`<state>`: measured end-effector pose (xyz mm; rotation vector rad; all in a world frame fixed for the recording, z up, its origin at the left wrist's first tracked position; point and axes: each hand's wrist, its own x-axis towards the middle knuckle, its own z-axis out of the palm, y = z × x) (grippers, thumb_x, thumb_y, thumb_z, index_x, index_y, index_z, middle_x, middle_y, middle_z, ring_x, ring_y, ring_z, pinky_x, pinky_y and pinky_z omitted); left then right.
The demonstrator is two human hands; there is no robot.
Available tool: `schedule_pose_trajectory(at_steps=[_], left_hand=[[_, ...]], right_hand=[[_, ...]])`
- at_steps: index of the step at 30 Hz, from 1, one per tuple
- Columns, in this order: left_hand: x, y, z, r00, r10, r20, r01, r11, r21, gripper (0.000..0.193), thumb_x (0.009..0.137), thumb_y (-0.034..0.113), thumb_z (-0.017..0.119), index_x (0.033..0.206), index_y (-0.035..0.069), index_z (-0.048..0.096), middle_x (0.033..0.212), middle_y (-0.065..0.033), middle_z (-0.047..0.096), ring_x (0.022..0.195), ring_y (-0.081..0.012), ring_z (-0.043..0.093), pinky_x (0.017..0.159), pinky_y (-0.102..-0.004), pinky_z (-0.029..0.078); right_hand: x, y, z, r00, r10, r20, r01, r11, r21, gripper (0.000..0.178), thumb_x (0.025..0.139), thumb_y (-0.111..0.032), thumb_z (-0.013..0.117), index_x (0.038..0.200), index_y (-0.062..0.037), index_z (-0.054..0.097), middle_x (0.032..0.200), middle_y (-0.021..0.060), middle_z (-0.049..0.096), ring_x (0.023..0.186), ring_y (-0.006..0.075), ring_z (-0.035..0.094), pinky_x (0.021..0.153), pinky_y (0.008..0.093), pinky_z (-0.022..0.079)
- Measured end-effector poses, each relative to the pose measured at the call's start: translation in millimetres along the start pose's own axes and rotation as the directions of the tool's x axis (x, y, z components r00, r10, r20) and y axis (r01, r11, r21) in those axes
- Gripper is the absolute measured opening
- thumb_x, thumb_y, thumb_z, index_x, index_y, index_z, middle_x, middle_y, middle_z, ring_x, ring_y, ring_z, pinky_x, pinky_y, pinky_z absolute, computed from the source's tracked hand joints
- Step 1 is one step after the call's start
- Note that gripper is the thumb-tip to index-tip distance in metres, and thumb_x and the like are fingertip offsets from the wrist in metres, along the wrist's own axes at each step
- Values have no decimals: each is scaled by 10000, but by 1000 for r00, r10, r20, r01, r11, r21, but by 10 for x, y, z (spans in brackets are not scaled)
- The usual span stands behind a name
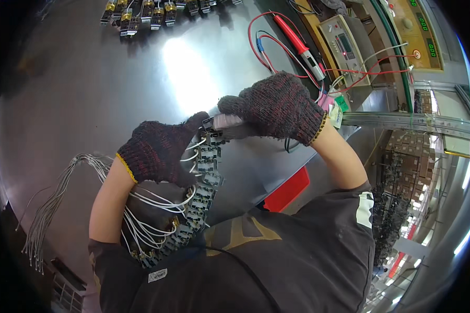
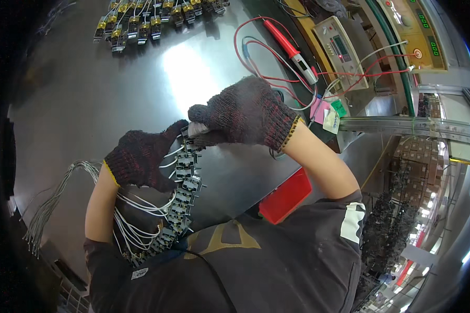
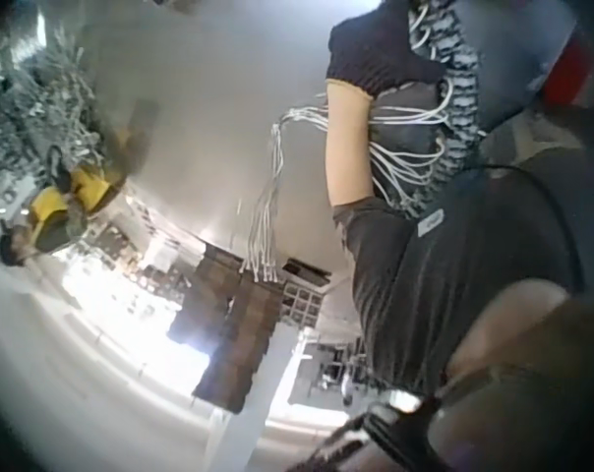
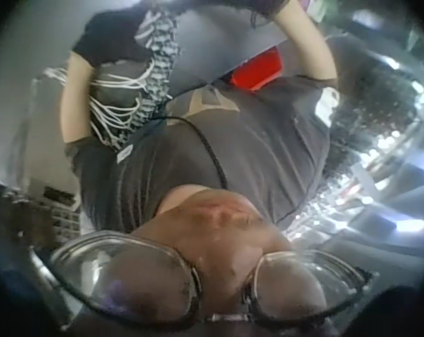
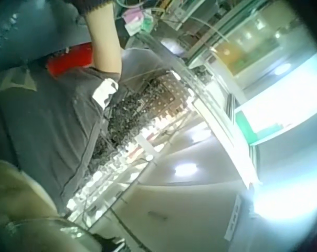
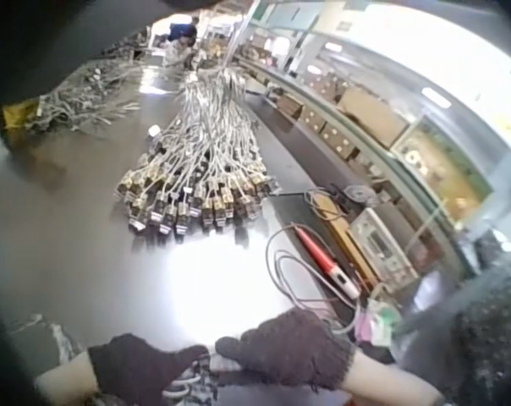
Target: Assembling and organizing electronic wiring harnesses using connectors and specialized tools.
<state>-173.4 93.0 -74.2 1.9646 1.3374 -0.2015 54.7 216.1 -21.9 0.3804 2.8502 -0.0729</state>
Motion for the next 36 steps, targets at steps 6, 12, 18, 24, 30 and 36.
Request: schedule_pose_trajectory(at_steps=[6,12,18,24,30,36], left_hand=[[10,-15,76,989,81,-120,-74,995,62,1262,557,591,879,1564,80,316,804,-191,696,678,-365,705,674,-448,571],[16,33,-9,1000,14,22,-15,998,53,1275,591,619,872,1576,79,269,881,-182,718,758,-373,722,696,-469,569],[-13,2,-37,999,10,44,-10,1000,2,1274,593,622,873,1577,81,271,830,-179,714,751,-373,723,693,-465,568],[-120,-62,79,996,71,-61,-73,997,-20,1199,617,519,878,1571,96,288,833,-173,720,750,-364,725,679,-459,569],[-355,34,273,938,137,-318,-118,990,78,1067,635,454,862,1522,131,366,1033,-167,703,892,-375,708,769,-477,576],[-1150,977,179,746,189,-639,-90,979,186,723,750,299,798,1395,82,553,1218,-136,649,1123,-327,641,845,-442,558]], right_hand=[[-16,31,10,999,-32,-13,33,999,29,453,870,-454,696,1288,-289,639,833,19,710,710,233,720,569,422,543],[-14,2,-39,998,-13,60,15,999,-47,465,867,-451,698,1297,-286,629,823,15,692,715,233,718,580,416,544],[-25,46,51,998,-55,-30,54,998,-38,499,856,-433,701,1326,-297,608,807,13,680,699,230,706,555,409,530],[27,-127,-4,991,-76,-108,72,996,-46,418,843,-448,741,1201,-242,681,762,22,664,674,234,695,547,396,510],[-223,78,189,946,263,-190,-93,781,618,372,843,-291,824,1143,-99,717,921,131,751,839,277,746,757,337,569],[-294,57,504,665,283,-691,-352,935,45,418,918,-405,707,1250,-151,694,1251,105,690,1172,320,635,1005,448,515]])
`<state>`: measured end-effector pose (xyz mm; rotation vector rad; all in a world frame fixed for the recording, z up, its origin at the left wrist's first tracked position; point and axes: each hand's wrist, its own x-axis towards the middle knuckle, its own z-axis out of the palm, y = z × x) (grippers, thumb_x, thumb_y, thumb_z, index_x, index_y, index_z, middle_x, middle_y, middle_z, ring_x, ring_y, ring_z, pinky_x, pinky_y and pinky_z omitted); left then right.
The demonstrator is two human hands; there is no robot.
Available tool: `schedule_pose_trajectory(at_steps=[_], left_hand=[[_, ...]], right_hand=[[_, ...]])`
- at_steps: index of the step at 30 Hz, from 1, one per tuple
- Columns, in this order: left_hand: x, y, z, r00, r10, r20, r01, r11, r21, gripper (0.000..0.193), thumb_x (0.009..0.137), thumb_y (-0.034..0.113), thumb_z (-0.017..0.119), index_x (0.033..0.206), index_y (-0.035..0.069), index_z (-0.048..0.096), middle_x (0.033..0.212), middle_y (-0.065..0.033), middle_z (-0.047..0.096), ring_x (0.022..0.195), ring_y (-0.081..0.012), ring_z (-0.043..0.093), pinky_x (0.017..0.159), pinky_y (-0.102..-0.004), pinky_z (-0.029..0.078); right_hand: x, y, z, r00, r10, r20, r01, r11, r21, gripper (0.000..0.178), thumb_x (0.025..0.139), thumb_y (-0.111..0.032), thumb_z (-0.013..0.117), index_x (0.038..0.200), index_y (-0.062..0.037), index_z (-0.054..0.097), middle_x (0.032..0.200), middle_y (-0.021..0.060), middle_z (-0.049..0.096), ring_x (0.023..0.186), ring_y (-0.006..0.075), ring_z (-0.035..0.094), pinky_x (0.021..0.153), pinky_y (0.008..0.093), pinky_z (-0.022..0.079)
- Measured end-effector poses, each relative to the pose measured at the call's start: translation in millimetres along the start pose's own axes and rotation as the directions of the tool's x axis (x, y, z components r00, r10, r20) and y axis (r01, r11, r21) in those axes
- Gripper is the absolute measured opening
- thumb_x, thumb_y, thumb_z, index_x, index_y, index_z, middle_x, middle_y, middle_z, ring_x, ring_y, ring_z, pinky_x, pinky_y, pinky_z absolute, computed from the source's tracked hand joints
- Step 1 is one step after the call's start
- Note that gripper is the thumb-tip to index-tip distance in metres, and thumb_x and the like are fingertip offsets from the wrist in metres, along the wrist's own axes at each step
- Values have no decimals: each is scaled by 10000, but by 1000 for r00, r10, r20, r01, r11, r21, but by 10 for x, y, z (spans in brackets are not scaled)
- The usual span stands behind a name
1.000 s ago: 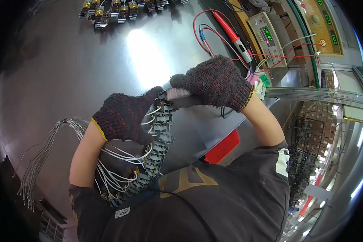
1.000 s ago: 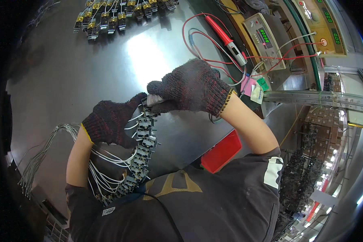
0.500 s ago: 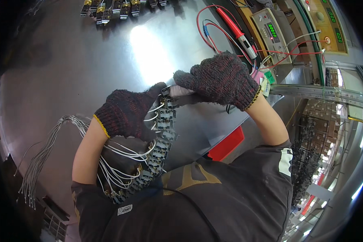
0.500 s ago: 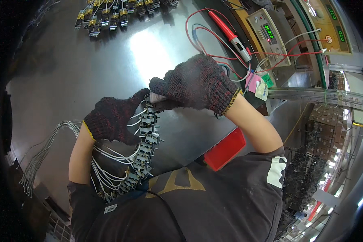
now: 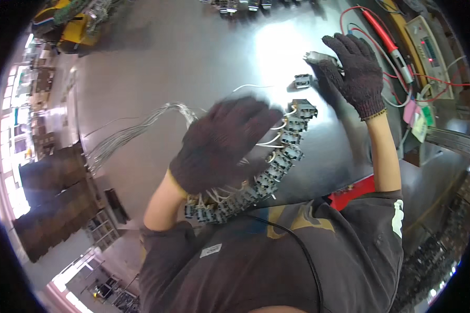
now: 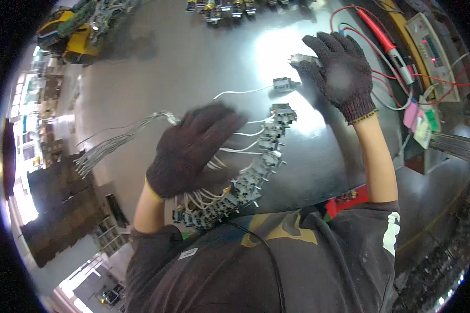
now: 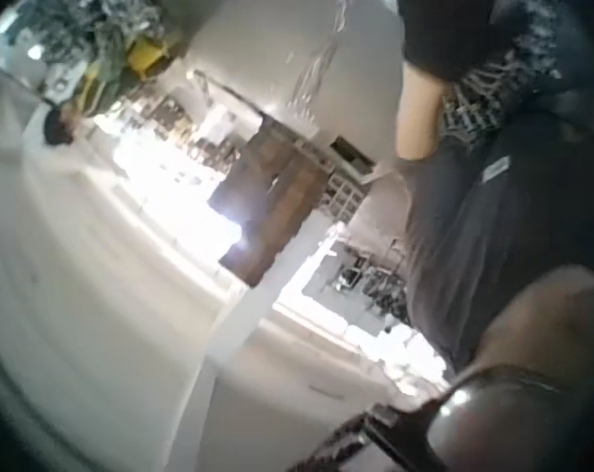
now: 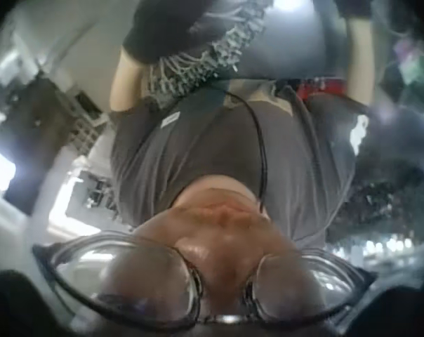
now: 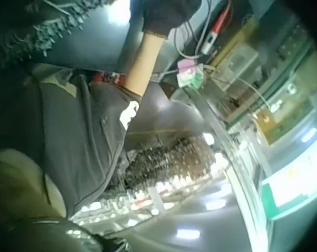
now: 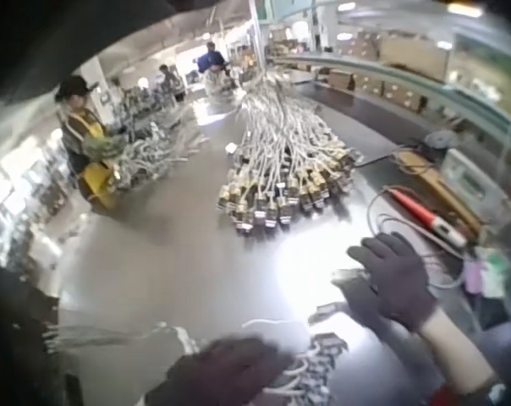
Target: Assembling and organizing electronic wiring harnesses using connectors and specialized tools.
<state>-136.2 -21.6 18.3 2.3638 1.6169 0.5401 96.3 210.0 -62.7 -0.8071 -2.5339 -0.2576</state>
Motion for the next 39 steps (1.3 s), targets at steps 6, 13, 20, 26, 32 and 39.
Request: schedule_pose_trajectory(at_steps=[6,13,20,26,32,39], left_hand=[[-1743,36,-36,308,-913,267,788,88,-610,338,885,158,729,1177,0,667,1006,-114,704,922,-172,685,762,-310,550],[-963,-576,568,384,-825,-415,315,539,-781,350,970,226,707,1252,60,584,1033,-81,666,880,-148,638,730,-311,542],[-334,-572,763,-48,-963,-267,-9,268,-963,252,955,236,640,1154,83,619,650,-52,530,552,-182,549,491,-361,460],[-204,-685,668,45,-990,-136,158,141,-977,425,971,354,528,1258,43,573,567,-27,332,475,-172,354,475,-409,410],[-199,-654,565,72,-984,-161,43,165,-985,616,1039,539,358,1211,11,624,548,-41,390,441,-205,403,452,-422,432],[-366,-594,558,87,-994,-69,56,74,-996,583,1037,494,334,1222,20,619,547,-39,374,458,-211,411,466,-445,440]], right_hand=[[-183,-296,-100,971,-236,-32,212,796,566,423,830,-298,786,1216,-149,698,1163,101,707,1098,330,658,961,422,540],[-634,-410,-307,969,-25,245,-192,544,817,418,832,-180,793,1228,-95,692,1096,113,720,958,228,700,869,352,570],[-1180,-613,-678,945,-117,304,-241,380,893,268,857,-255,738,1057,-78,722,880,110,724,806,248,707,766,358,568],[-1656,-1025,-913,971,-77,226,-124,644,755,175,926,-277,668,1026,-135,693,822,87,698,782,291,695,694,434,553],[-1959,-1335,-1153,967,-27,252,-150,739,657,179,952,-323,650,980,-148,675,785,84,683,760,294,691,654,444,543],[-2264,-1454,-1507,951,29,308,-237,711,663,225,991,-358,605,983,-143,671,827,90,702,782,289,699,678,437,544]])
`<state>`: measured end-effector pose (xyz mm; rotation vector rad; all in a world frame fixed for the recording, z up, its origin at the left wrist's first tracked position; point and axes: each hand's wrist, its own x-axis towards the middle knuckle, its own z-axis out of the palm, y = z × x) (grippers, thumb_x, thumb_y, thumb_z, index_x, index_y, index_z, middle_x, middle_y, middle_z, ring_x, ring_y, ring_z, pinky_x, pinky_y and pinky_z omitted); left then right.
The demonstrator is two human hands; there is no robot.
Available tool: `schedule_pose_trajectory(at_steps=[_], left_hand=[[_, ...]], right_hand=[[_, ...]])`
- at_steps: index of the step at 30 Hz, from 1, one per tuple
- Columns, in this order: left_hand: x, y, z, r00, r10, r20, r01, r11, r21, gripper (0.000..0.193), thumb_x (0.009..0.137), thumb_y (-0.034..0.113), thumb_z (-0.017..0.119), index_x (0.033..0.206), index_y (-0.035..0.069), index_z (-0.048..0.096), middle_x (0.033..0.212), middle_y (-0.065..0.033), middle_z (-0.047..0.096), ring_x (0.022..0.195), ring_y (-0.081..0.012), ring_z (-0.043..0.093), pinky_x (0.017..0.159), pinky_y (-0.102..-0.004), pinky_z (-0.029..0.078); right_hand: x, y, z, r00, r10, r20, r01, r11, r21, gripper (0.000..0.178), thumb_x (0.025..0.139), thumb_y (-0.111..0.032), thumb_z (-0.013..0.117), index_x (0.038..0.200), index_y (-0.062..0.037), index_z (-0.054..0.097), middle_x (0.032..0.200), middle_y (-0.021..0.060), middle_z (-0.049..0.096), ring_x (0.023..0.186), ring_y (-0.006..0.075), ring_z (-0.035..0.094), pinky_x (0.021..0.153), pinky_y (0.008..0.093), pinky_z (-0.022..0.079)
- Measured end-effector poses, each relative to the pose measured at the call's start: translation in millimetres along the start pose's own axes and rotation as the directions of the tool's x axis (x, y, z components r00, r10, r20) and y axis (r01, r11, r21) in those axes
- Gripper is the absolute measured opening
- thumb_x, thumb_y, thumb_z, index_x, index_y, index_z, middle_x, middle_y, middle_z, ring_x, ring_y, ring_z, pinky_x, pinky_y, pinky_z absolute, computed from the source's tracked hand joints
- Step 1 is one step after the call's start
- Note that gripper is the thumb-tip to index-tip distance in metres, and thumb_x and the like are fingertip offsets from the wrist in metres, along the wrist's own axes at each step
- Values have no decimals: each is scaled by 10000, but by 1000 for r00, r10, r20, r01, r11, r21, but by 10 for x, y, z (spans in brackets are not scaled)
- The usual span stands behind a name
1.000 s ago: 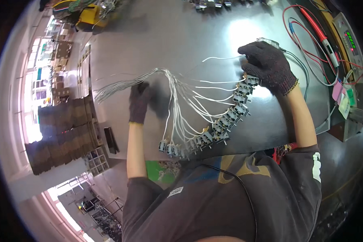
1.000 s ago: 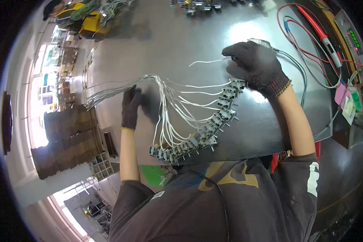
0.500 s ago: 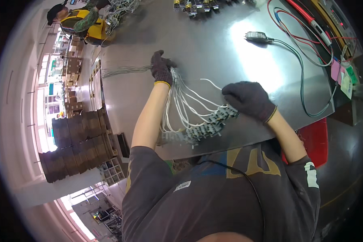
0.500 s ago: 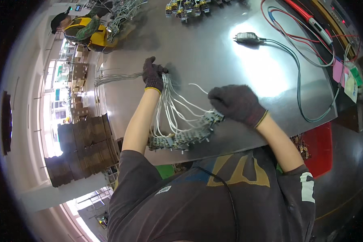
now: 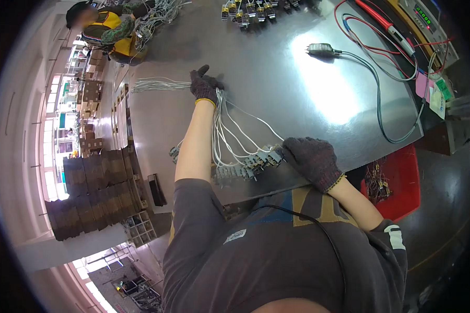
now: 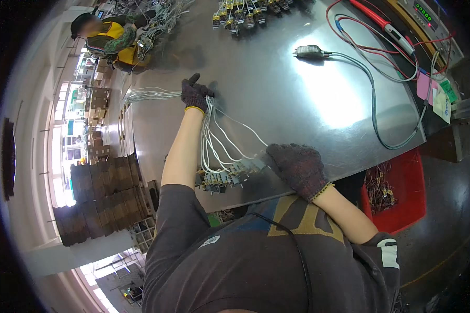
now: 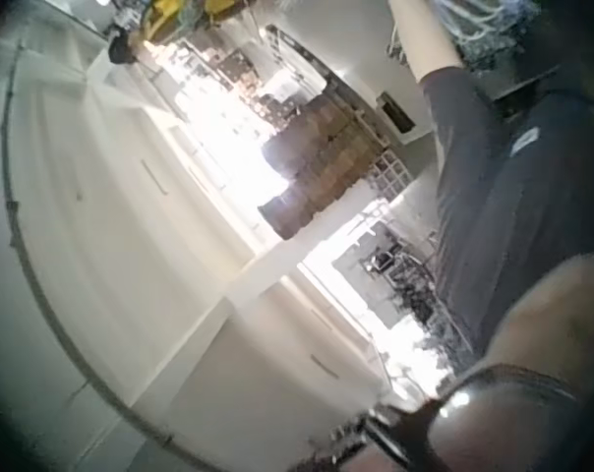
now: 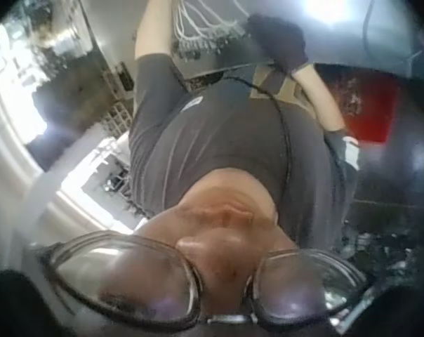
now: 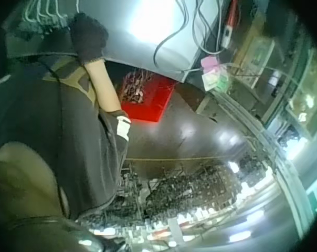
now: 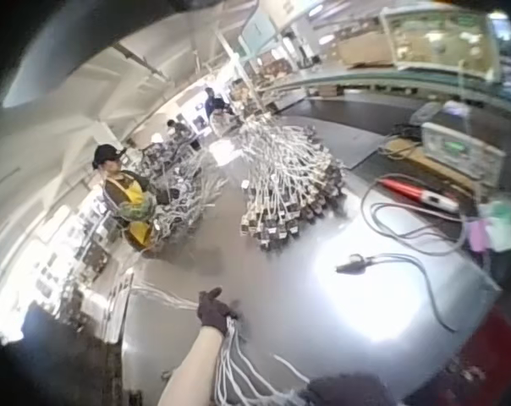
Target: Assembling and organizing electronic wiring harnesses using connectors and specialized tools.
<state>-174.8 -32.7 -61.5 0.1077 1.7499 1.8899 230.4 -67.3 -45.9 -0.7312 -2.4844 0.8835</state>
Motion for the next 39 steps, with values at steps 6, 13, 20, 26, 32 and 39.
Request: schedule_pose_trajectory(at_steps=[6,13,20,26,32,39], left_hand=[[-8,-45,-30,997,56,-45,-52,994,91,578,1018,483,343,1200,23,642,564,-64,424,455,-221,448,453,-440,453],[284,-218,-135,995,-45,86,49,998,-38,531,1009,428,337,1240,46,624,560,-42,409,466,-217,450,497,-440,476],[343,-343,-271,987,49,150,-65,993,103,508,988,391,438,1313,35,600,568,-51,433,495,-226,486,470,-454,462],[287,-283,-294,969,155,194,-218,905,364,460,939,86,506,1394,35,555,752,-112,537,548,-252,527,481,-478,489],[28,-301,60,976,60,209,-137,917,375,542,897,-63,493,1425,56,520,773,-111,526,551,-254,514,527,-467,516],[677,-530,-236,856,189,480,-407,820,402,431,961,65,443,1385,62,524,691,-90,470,526,-232,472,522,-462,496]], right_hand=[[-292,-139,-208,990,134,48,-139,983,123,219,985,-324,601,988,-119,679,831,104,704,786,330,699,678,454,540],[-900,-29,-550,916,350,198,-401,826,396,203,946,-264,644,1006,-74,688,920,129,731,862,318,726,750,396,555],[-1076,-233,-678,919,363,155,-395,838,377,156,922,-212,671,998,-77,686,887,122,718,821,316,719,707,403,548],[-1133,-343,-581,990,136,-46,-132,988,83,108,883,-209,714,933,-121,674,781,89,690,738,278,713,630,409,545],[-1228,-258,-590,939,343,8,-333,907,257,152,865,-197,721,985,-111,689,850,94,708,757,312,709,638,394,542],[-1539,-123,-457,959,275,-74,-262,953,152,154,842,-210,737,977,-147,701,846,74,712,748,293,707,636,397,536]])
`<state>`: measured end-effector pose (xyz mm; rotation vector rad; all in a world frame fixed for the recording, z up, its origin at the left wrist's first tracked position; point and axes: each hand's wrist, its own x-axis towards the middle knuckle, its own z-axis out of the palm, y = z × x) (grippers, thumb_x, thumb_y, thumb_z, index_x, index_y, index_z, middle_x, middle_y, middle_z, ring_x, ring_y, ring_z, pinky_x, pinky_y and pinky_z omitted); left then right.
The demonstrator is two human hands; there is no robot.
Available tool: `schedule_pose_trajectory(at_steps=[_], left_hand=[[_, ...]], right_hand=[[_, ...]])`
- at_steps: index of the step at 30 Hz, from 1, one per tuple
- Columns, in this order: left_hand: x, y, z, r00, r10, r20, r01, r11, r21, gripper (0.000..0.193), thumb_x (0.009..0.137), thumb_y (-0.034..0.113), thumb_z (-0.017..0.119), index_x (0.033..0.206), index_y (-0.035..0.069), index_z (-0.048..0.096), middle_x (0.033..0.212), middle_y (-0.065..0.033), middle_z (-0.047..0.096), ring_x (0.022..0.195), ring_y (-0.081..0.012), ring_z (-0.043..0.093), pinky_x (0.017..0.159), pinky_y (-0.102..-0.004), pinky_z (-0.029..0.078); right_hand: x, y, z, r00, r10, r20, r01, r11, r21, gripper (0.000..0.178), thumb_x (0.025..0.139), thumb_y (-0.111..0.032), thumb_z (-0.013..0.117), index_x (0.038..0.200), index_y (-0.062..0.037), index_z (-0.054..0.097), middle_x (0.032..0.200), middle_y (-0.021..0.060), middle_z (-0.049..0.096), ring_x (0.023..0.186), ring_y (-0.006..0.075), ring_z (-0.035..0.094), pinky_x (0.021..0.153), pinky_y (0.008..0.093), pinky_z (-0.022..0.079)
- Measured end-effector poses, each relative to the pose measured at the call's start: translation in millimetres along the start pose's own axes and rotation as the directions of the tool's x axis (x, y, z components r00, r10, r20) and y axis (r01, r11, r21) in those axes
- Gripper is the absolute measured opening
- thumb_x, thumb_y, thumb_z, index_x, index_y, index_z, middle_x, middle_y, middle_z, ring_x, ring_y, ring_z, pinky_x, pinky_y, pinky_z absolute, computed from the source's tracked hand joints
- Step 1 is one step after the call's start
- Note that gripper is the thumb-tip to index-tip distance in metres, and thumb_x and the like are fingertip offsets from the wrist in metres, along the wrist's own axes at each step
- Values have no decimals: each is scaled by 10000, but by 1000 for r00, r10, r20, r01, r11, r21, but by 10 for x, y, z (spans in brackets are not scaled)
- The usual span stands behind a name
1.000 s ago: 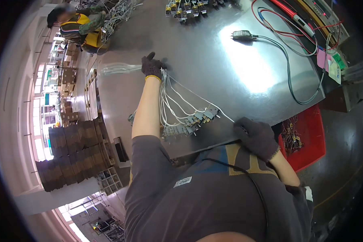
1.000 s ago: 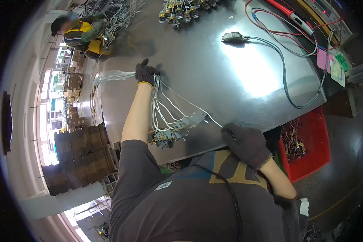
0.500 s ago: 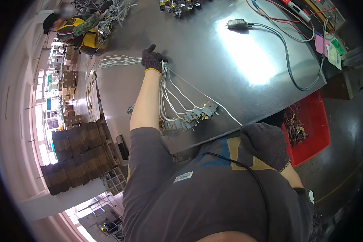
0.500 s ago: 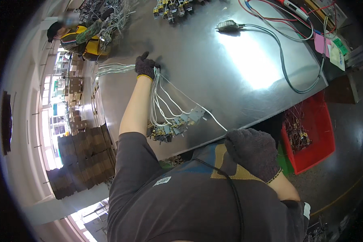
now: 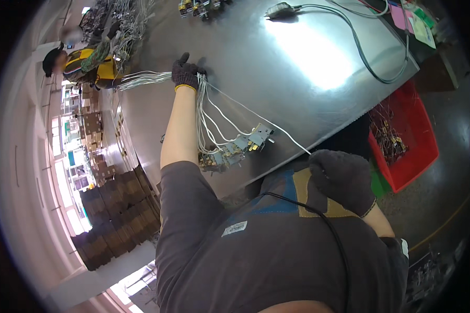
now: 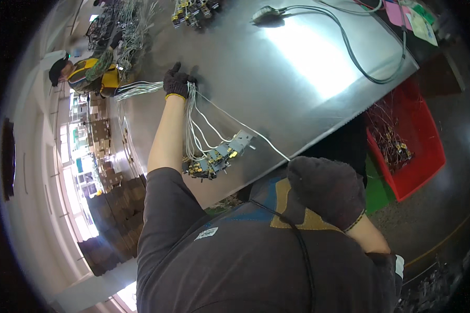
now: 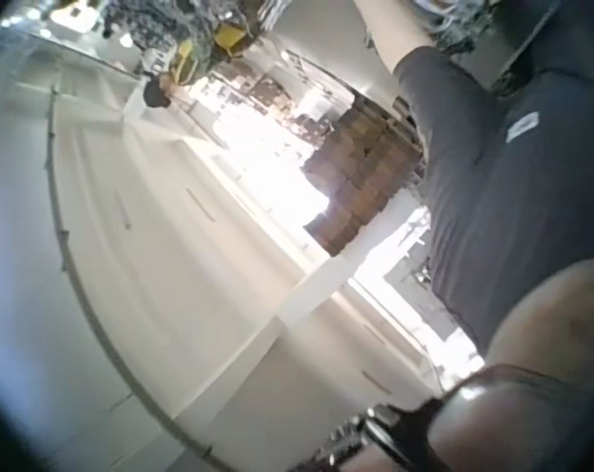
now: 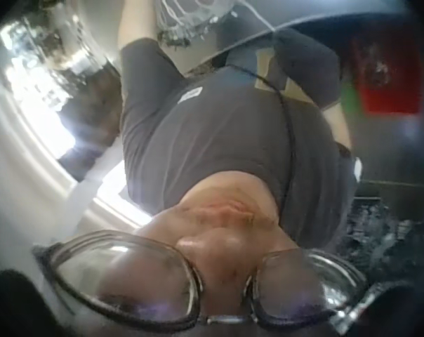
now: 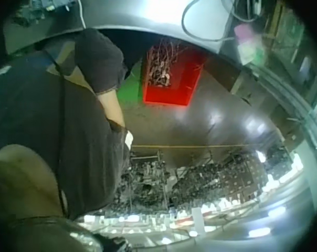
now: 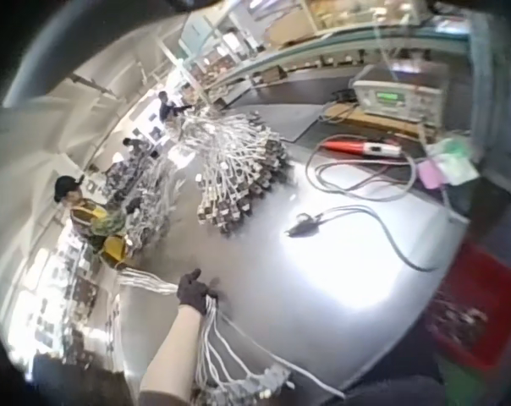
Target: Assembling and organizing electronic wiring harnesses using connectors and specialized tools.
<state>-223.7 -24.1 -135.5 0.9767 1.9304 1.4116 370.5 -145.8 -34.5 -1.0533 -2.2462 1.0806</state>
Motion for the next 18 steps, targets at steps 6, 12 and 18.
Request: schedule_pose_trajectory(at_steps=[6,12,18], left_hand=[[-246,323,461,982,-187,-36,174,956,-236,440,965,92,435,1396,29,503,688,-128,510,522,-246,488,530,-451,512],[-496,94,392,970,-243,-17,223,916,-333,392,996,115,415,1364,70,543,656,-144,495,548,-334,563,581,-534,557],[35,-839,-385,991,-37,130,52,992,-117,569,899,135,651,1451,175,517,860,-196,585,649,-343,628,585,-663,523]], right_hand=[[-581,296,-296,991,-19,129,25,999,-43,208,799,-233,782,987,-178,712,868,19,720,785,258,709,652,377,537],[-773,269,-504,980,81,183,-81,997,-10,188,782,-247,806,949,-186,742,926,-9,736,834,223,719,670,350,551],[-928,326,-364,996,63,65,-66,997,47,206,797,-285,808,971,-184,760,1030,-11,756,883,211,730,736,323,577]])
